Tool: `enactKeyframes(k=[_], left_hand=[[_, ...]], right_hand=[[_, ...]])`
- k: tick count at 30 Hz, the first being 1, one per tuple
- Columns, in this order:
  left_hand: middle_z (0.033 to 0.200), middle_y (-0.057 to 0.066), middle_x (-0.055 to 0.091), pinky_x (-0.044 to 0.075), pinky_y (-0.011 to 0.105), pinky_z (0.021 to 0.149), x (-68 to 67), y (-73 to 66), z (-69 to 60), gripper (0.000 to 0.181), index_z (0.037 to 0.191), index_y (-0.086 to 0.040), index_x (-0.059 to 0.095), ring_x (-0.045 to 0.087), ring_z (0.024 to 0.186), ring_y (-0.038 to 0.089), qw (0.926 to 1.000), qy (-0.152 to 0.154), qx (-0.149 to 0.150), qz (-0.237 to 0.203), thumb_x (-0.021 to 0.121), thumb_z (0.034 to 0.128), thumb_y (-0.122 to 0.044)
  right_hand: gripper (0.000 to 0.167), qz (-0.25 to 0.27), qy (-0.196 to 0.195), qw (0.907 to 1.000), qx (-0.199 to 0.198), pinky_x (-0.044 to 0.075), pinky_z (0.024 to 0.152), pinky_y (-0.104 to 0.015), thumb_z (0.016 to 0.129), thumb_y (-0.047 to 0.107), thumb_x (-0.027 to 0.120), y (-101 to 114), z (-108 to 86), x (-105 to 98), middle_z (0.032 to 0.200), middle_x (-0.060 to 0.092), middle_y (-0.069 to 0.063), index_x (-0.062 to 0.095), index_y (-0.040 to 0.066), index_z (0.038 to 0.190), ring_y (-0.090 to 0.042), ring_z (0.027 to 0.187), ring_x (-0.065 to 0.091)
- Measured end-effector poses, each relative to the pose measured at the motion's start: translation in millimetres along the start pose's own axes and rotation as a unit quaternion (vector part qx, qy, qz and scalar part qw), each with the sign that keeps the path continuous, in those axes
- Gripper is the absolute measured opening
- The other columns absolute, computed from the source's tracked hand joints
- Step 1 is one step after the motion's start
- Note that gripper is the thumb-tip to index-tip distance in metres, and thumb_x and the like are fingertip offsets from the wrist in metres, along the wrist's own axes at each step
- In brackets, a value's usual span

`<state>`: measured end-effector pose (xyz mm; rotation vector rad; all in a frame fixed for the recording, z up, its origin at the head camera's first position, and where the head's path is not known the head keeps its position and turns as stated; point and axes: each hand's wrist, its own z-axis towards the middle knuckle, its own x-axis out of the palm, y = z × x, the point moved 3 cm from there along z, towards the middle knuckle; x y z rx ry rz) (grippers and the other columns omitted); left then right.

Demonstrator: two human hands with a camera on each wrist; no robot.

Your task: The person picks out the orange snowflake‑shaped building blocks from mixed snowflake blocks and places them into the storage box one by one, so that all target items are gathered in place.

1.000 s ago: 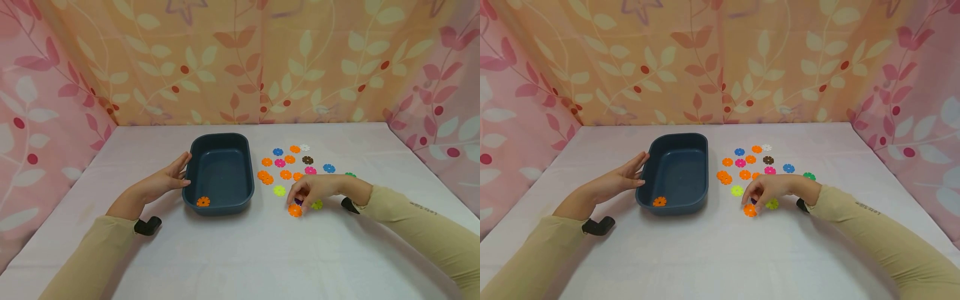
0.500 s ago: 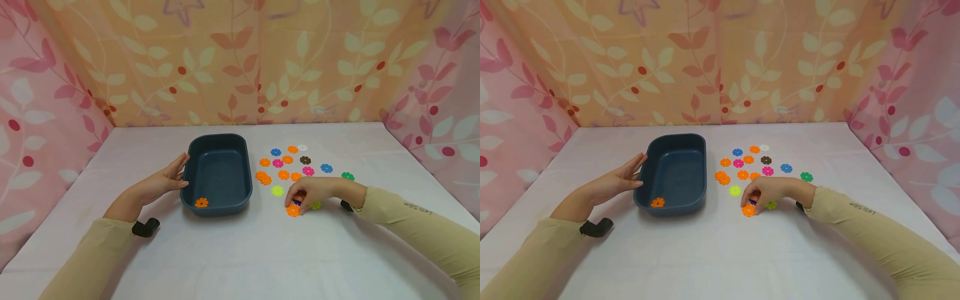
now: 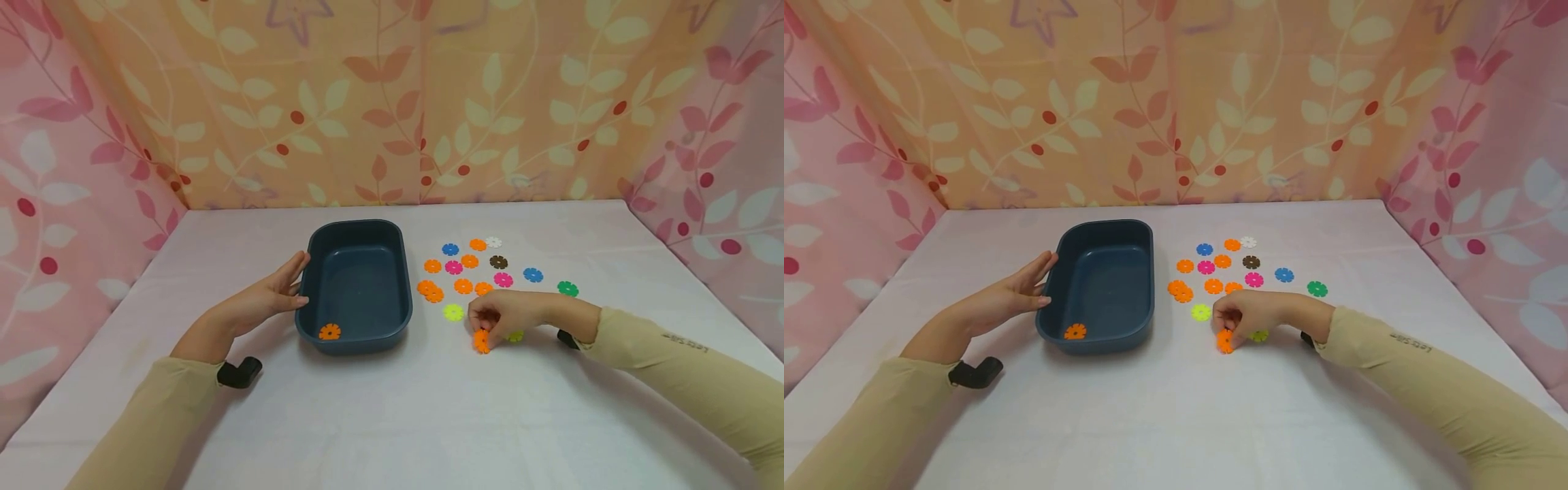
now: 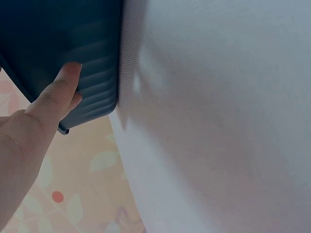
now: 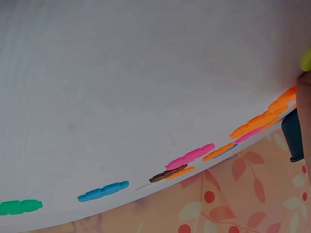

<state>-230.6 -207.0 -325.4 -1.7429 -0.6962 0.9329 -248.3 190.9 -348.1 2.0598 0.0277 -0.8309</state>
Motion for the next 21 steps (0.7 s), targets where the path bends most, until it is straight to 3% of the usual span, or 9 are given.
enactKeyframes(k=[9, 17, 21], left_hand=[[0.161, 0.005, -0.018, 0.005, 0.062, 0.111, -0.7, -0.4, 0.5, 0.091, 0.153, -0.015, -0.020, -0.010, 0.144, 0.042, 1.0000, -0.002, -0.005, 0.002, 0.051, 0.0982, -0.003], [0.161, 0.005, -0.018, 0.006, 0.061, 0.112, -0.5, -1.0, -0.4, 0.090, 0.153, -0.015, -0.019, -0.009, 0.144, 0.042, 1.0000, -0.003, -0.004, 0.002, 0.051, 0.0982, -0.002], [0.161, 0.005, -0.018, 0.007, 0.060, 0.112, -0.3, -0.4, -0.8, 0.090, 0.153, -0.015, -0.019, -0.009, 0.145, 0.042, 1.0000, -0.005, -0.005, 0.001, 0.051, 0.0983, -0.002]], right_hand=[[0.016, 0.015, -0.032, 0.9989, 0.030, 0.045, 0.066, -0.025, 0.083, 0.008, 0.076, 2.2, -4.6, -3.3, 0.079, 0.056, -0.004, 0.060, 0.008, 0.084, -0.021, 0.076, 0.053], [0.020, 0.111, -0.027, 0.9933, 0.013, 0.053, 0.071, -0.029, 0.085, 0.001, 0.071, 9.4, -3.3, -11.2, 0.081, 0.063, -0.008, 0.066, -0.003, 0.104, -0.022, 0.075, 0.060], [0.022, 0.138, -0.050, 0.9892, 0.002, 0.053, 0.071, -0.029, 0.084, 0.002, 0.073, 24.8, -3.7, -18.4, 0.080, 0.064, -0.009, 0.069, -0.006, 0.104, -0.019, 0.072, 0.058]])
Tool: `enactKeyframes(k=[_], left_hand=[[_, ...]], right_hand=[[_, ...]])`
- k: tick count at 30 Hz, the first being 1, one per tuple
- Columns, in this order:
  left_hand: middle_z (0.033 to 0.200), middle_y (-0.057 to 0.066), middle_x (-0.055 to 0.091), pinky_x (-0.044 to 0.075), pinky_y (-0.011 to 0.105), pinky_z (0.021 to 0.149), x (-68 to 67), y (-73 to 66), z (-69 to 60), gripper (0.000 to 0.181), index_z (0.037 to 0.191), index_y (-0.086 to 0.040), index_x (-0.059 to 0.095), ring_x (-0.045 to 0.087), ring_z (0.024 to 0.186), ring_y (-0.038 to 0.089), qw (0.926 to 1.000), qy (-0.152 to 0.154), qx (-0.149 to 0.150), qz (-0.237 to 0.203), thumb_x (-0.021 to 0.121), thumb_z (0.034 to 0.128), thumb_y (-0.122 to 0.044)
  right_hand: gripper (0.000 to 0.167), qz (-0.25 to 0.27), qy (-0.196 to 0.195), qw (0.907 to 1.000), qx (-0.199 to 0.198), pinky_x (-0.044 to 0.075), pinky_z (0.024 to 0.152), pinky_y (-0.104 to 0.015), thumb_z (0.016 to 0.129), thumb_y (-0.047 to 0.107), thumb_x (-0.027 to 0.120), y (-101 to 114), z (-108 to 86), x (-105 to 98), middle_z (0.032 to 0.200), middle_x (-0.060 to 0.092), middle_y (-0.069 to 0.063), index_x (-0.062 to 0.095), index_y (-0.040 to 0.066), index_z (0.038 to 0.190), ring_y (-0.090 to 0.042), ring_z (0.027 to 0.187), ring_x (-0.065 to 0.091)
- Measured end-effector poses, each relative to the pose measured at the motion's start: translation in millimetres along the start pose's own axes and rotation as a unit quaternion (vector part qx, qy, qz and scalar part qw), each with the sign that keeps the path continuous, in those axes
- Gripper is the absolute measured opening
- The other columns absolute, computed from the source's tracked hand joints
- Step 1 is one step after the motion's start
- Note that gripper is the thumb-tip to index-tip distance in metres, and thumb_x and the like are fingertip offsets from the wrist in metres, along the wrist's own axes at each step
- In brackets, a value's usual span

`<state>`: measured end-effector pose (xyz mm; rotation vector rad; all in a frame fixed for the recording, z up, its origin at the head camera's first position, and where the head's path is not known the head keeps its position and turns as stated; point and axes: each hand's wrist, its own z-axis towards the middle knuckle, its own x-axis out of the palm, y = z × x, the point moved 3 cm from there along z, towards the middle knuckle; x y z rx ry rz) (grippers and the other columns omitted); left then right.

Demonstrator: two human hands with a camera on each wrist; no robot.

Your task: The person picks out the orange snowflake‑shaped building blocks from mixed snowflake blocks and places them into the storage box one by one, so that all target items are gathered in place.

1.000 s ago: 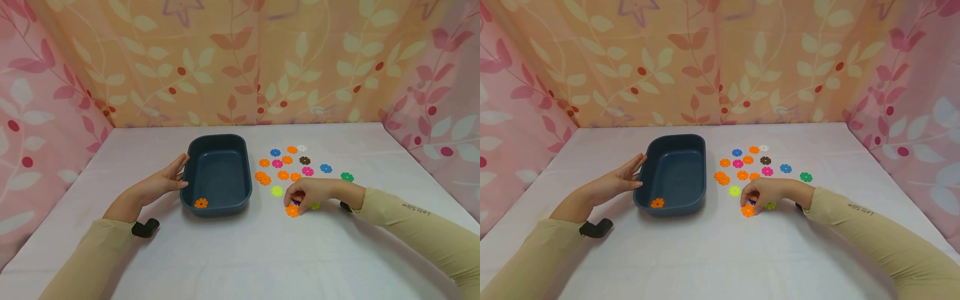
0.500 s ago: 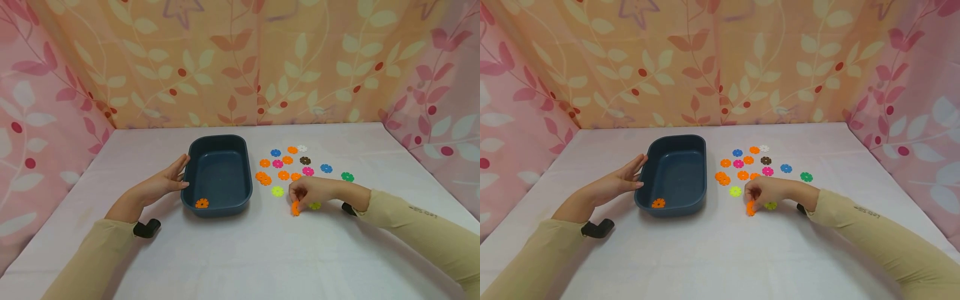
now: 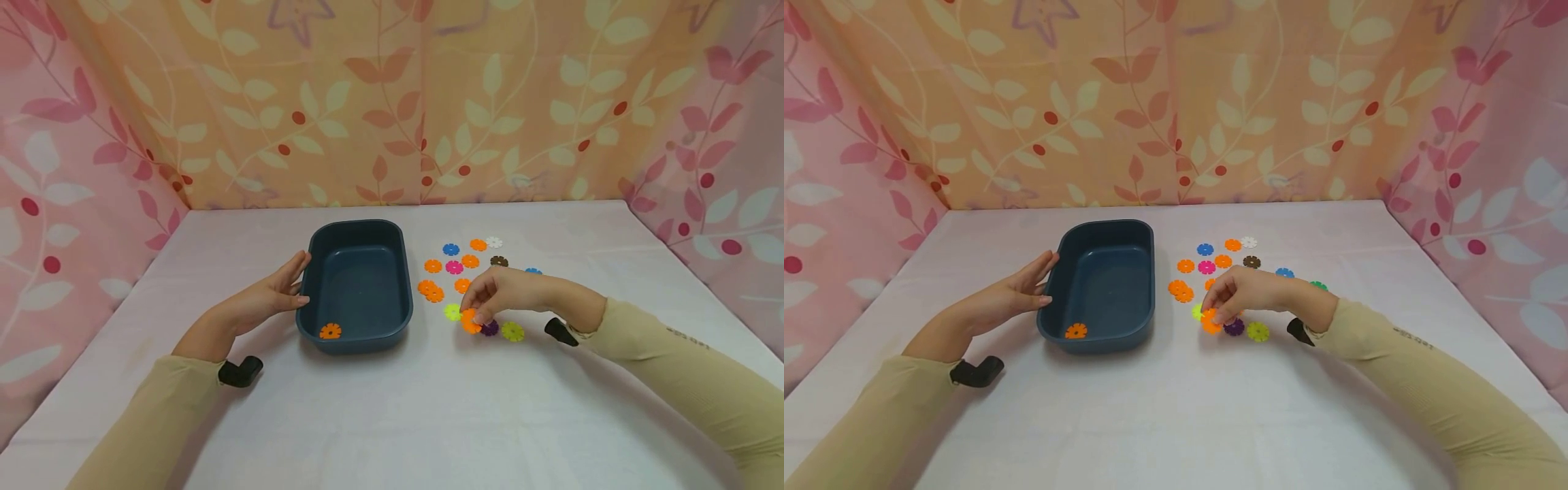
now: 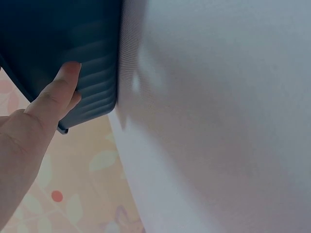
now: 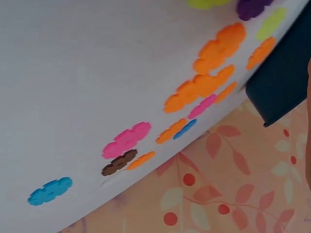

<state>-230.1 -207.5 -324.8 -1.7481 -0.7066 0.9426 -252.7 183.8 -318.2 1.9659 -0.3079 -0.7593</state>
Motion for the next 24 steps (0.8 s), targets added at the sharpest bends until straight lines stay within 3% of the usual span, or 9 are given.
enactKeyframes(k=[8, 14, 24], left_hand=[[0.161, 0.006, -0.018, 0.006, 0.061, 0.112, -0.2, -0.1, 1.0, 0.091, 0.153, -0.014, -0.020, -0.009, 0.144, 0.042, 1.0000, 0.001, 0.002, 0.001, 0.052, 0.0979, -0.003], [0.161, 0.005, -0.018, 0.006, 0.060, 0.112, 0.2, 0.7, 1.3, 0.089, 0.153, -0.014, -0.019, -0.009, 0.145, 0.041, 1.0000, 0.000, 0.003, -0.002, 0.050, 0.0983, -0.001], [0.161, 0.005, -0.018, 0.006, 0.060, 0.112, 0.6, 0.4, 0.9, 0.088, 0.153, -0.014, -0.019, -0.010, 0.144, 0.042, 1.0000, 0.003, 0.006, -0.008, 0.049, 0.0987, -0.001]], right_hand=[[0.032, 0.056, -0.037, 0.9978, -0.004, 0.055, 0.073, -0.037, 0.089, 0.005, 0.069, 22.0, 10.3, -2.3, 0.080, 0.060, -0.011, 0.061, -0.011, 0.116, -0.023, 0.067, 0.059], [0.036, 0.084, -0.058, 0.9945, -0.024, 0.054, 0.075, -0.031, 0.092, 0.002, 0.064, 33.0, 19.5, 0.7, 0.088, 0.066, -0.011, 0.056, -0.012, 0.124, -0.019, 0.071, 0.060], [0.036, 0.123, -0.036, 0.9900, -0.060, 0.055, 0.076, -0.035, 0.092, 0.001, 0.063, 53.8, 43.3, 8.5, 0.081, 0.066, -0.009, 0.058, -0.009, 0.126, -0.022, 0.072, 0.062]])
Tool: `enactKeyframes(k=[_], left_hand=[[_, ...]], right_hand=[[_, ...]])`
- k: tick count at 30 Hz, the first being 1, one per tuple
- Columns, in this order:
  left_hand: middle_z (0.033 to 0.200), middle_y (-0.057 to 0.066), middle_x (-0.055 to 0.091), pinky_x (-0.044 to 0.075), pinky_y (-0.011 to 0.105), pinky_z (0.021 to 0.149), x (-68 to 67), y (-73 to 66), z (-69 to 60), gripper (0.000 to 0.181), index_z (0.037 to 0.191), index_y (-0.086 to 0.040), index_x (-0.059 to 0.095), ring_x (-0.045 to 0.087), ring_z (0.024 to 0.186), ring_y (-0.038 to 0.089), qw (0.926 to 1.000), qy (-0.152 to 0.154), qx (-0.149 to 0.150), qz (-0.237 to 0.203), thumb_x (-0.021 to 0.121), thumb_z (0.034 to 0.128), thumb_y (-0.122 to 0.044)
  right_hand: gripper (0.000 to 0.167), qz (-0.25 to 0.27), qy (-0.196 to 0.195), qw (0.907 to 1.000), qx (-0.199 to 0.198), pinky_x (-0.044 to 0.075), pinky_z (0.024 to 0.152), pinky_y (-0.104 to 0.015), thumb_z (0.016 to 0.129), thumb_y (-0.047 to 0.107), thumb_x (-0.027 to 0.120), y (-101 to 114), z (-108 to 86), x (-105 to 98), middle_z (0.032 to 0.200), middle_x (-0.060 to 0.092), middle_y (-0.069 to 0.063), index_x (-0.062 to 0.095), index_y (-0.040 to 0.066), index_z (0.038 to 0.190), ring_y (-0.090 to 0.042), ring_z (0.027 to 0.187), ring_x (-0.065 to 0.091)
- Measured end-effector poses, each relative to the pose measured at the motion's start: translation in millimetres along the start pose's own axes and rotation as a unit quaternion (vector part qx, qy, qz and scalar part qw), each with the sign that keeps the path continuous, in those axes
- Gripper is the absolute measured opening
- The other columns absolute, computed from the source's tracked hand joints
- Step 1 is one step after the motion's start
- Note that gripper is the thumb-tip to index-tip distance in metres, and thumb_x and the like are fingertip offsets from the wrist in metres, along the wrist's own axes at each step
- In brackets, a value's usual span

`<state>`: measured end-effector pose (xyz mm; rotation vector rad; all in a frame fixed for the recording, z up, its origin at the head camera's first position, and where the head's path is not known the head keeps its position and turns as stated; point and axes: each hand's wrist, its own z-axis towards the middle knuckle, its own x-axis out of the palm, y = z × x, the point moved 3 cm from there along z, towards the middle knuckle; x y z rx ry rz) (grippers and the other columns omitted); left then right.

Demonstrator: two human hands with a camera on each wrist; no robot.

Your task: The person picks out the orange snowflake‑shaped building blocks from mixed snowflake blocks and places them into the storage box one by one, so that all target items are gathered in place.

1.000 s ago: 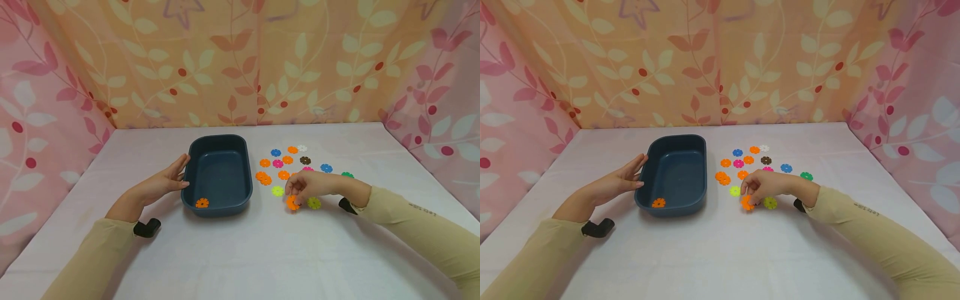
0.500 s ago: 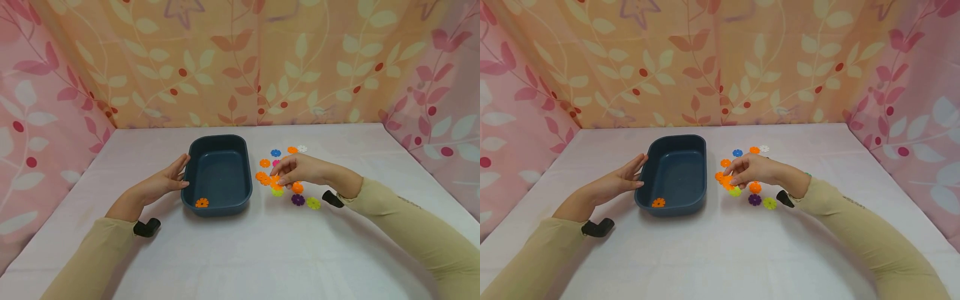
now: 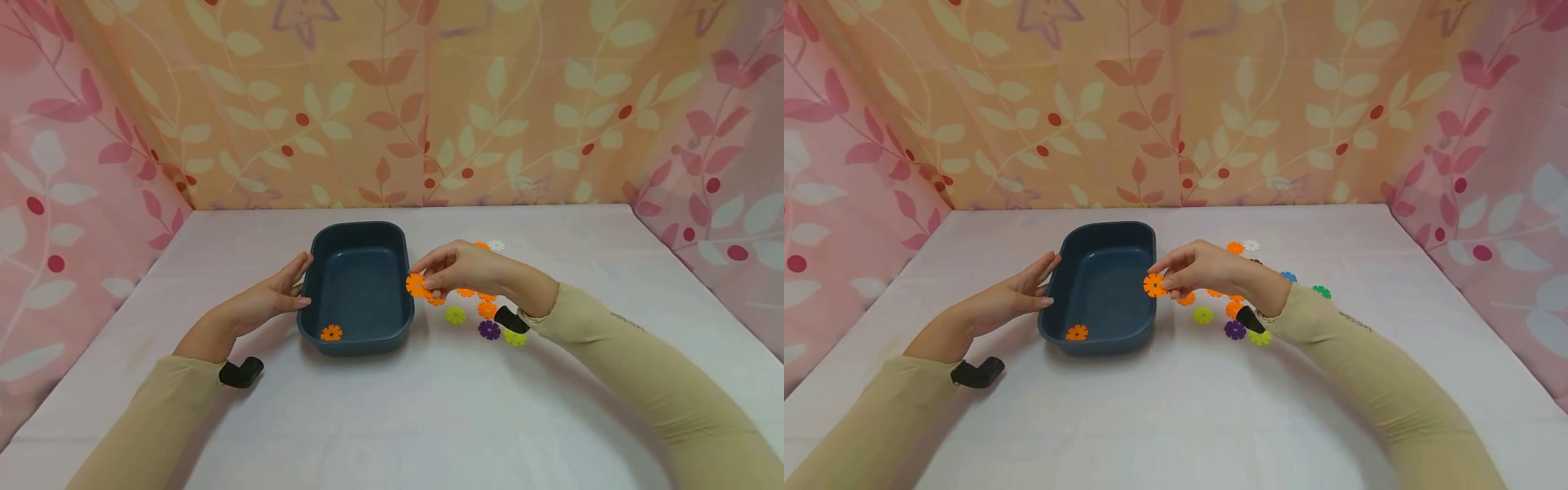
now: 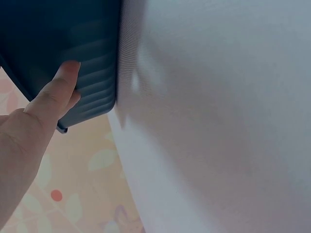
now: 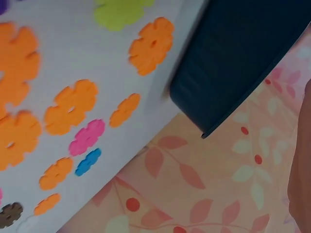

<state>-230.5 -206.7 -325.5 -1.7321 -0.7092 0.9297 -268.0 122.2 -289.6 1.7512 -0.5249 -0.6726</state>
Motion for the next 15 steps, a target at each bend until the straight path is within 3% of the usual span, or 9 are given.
enactKeyframes(k=[8, 15], left_hand=[[0.161, 0.005, -0.018, 0.007, 0.060, 0.112, -0.1, 0.2, -0.1, 0.089, 0.153, -0.015, -0.019, -0.011, 0.144, 0.042, 1.0000, 0.004, 0.002, -0.001, 0.050, 0.0987, -0.002], [0.161, 0.005, -0.017, 0.008, 0.060, 0.112, 0.2, 0.7, 0.1, 0.090, 0.153, -0.015, -0.018, -0.010, 0.144, 0.042, 1.0000, 0.003, 0.004, 0.002, 0.051, 0.0983, -0.004]], right_hand=[[0.031, 0.019, 0.020, 0.9993, -0.025, 0.055, 0.079, -0.034, 0.091, -0.004, 0.062, 5.8, 22.1, 9.6, 0.090, 0.070, -0.009, 0.061, -0.009, 0.122, -0.019, 0.071, 0.064], [0.029, -0.032, 0.047, 0.9979, -0.032, 0.055, 0.082, -0.036, 0.090, -0.003, 0.063, 7.7, 45.5, 20.0, 0.090, 0.070, -0.009, 0.064, -0.008, 0.119, -0.021, 0.077, 0.066]])
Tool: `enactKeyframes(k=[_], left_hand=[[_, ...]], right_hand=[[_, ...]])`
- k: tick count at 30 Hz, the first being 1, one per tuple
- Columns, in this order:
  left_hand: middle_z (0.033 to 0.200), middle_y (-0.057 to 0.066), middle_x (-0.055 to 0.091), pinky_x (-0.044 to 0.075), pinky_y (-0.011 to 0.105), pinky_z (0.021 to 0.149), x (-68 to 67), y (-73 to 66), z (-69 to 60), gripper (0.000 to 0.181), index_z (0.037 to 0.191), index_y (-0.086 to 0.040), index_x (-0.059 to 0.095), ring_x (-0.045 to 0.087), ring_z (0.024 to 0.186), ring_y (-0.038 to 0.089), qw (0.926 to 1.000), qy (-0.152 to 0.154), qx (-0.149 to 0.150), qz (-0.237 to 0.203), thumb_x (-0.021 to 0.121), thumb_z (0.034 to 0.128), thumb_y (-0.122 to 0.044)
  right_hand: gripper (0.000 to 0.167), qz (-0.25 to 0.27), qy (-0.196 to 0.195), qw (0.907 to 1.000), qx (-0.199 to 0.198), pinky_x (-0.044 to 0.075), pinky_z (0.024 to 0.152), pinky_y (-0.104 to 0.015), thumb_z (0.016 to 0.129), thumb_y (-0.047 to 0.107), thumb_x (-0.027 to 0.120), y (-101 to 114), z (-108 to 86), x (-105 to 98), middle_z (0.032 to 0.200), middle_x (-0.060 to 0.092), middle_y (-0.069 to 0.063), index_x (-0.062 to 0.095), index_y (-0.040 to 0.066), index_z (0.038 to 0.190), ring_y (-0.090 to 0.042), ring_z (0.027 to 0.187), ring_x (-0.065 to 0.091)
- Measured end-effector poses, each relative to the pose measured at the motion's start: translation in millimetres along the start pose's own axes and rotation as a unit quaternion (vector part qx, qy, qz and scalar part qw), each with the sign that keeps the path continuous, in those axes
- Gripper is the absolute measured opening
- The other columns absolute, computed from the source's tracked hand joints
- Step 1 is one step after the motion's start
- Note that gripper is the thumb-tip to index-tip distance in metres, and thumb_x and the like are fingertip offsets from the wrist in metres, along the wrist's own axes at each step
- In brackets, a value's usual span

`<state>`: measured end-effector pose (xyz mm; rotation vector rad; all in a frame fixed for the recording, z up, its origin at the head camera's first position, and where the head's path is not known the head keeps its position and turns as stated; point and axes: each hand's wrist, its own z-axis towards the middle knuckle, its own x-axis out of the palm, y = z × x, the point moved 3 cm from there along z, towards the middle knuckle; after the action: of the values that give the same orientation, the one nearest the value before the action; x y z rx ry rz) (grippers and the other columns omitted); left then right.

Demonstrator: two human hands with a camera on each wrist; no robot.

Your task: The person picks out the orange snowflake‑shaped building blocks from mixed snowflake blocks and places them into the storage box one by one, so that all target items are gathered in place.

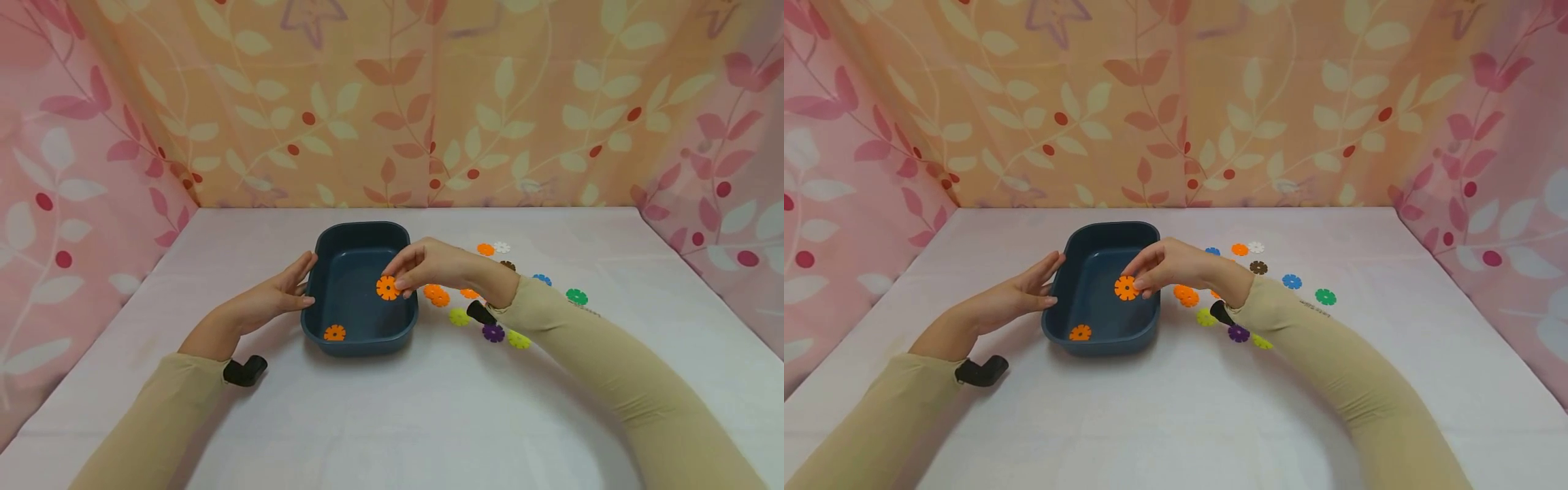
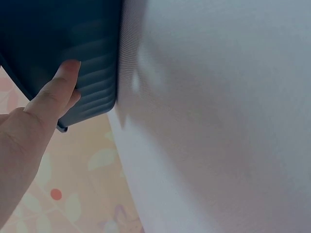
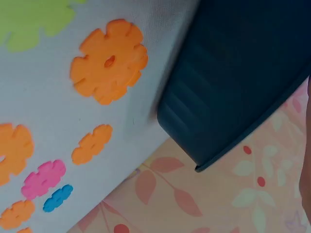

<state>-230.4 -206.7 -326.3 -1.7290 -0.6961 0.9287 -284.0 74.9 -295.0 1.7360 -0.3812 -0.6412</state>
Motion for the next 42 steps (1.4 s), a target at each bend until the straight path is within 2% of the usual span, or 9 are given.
enactKeyframes(k=[5, 11, 14, 19, 27, 35, 42], left_hand=[[0.161, 0.007, -0.018, 0.008, 0.061, 0.112, 0.2, -1.5, -0.1, 0.091, 0.153, -0.015, -0.019, -0.010, 0.144, 0.043, 1.0000, 0.002, 0.000, 0.000, 0.053, 0.0977, -0.004], [0.161, 0.005, -0.017, 0.007, 0.060, 0.112, -0.8, -0.5, -0.1, 0.092, 0.153, -0.015, -0.018, -0.009, 0.144, 0.042, 1.0000, -0.002, -0.006, 0.000, 0.053, 0.0975, -0.005], [0.161, 0.004, -0.017, 0.007, 0.060, 0.112, -1.2, -0.8, -0.2, 0.091, 0.153, -0.015, -0.018, -0.008, 0.145, 0.042, 1.0000, -0.002, -0.007, 0.000, 0.053, 0.0978, -0.005], [0.161, 0.004, -0.018, 0.007, 0.061, 0.112, -1.1, -1.4, -0.1, 0.090, 0.153, -0.014, -0.019, -0.009, 0.144, 0.043, 0.9999, -0.004, -0.009, 0.003, 0.052, 0.0981, -0.004], [0.161, 0.004, -0.017, 0.006, 0.061, 0.112, -1.1, -0.2, -1.5, 0.089, 0.153, -0.014, -0.019, -0.009, 0.144, 0.042, 1.0000, -0.001, -0.006, 0.002, 0.051, 0.0985, -0.003], [0.161, 0.005, -0.017, 0.006, 0.061, 0.112, 0.0, -0.3, -1.4, 0.088, 0.153, -0.014, -0.019, -0.009, 0.144, 0.042, 1.0000, 0.000, -0.003, 0.000, 0.049, 0.0988, -0.003], [0.161, 0.005, -0.017, 0.006, 0.062, 0.112, -0.6, -0.8, -1.4, 0.088, 0.153, -0.014, -0.019, -0.009, 0.144, 0.043, 1.0000, 0.000, -0.003, 0.003, 0.049, 0.0989, -0.003]], right_hand=[[0.028, -0.006, 0.039, 0.9992, 0.007, 0.054, 0.080, -0.035, 0.090, -0.005, 0.063, -2.7, 20.3, 4.7, 0.085, 0.068, -0.009, 0.064, -0.009, 0.117, -0.020, 0.073, 0.063], [0.024, 0.008, 0.097, 0.9952, -0.002, 0.055, 0.074, -0.031, 0.089, -0.009, 0.062, -3.4, 43.7, 16.8, 0.084, 0.069, -0.008, 0.065, -0.012, 0.113, -0.018, 0.069, 0.062], [0.024, -0.007, 0.117, 0.9931, 0.000, 0.055, 0.073, -0.030, 0.089, -0.008, 0.063, -3.8, 53.2, 22.7, 0.085, 0.069, -0.008, 0.066, -0.011, 0.112, -0.017, 0.070, 0.061], [0.025, -0.038, 0.129, 0.9903, 0.034, 0.055, 0.074, -0.029, 0.090, -0.005, 0.063, -7.8, 64.9, 27.6, 0.091, 0.069, -0.008, 0.067, -0.009, 0.115, -0.016, 0.071, 0.061], [0.024, -0.061, 0.170, 0.9781, 0.103, 0.053, 0.073, -0.026, 0.092, -0.005, 0.060, -11.4, 71.5, 33.5, 0.090, 0.068, -0.006, 0.068, -0.007, 0.114, -0.015, 0.069, 0.058], [0.026, -0.107, 0.183, 0.9694, 0.124, 0.052, 0.067, -0.023, 0.090, -0.008, 0.061, -17.0, 77.4, 40.8, 0.078, 0.065, -0.004, 0.067, -0.004, 0.115, -0.012, 0.066, 0.059], [0.029, -0.143, 0.183, 0.9640, 0.130, 0.052, 0.068, -0.024, 0.091, -0.004, 0.062, -17.4, 79.9, 43.7, 0.078, 0.067, -0.004, 0.067, 0.000, 0.119, -0.012, 0.066, 0.060]])
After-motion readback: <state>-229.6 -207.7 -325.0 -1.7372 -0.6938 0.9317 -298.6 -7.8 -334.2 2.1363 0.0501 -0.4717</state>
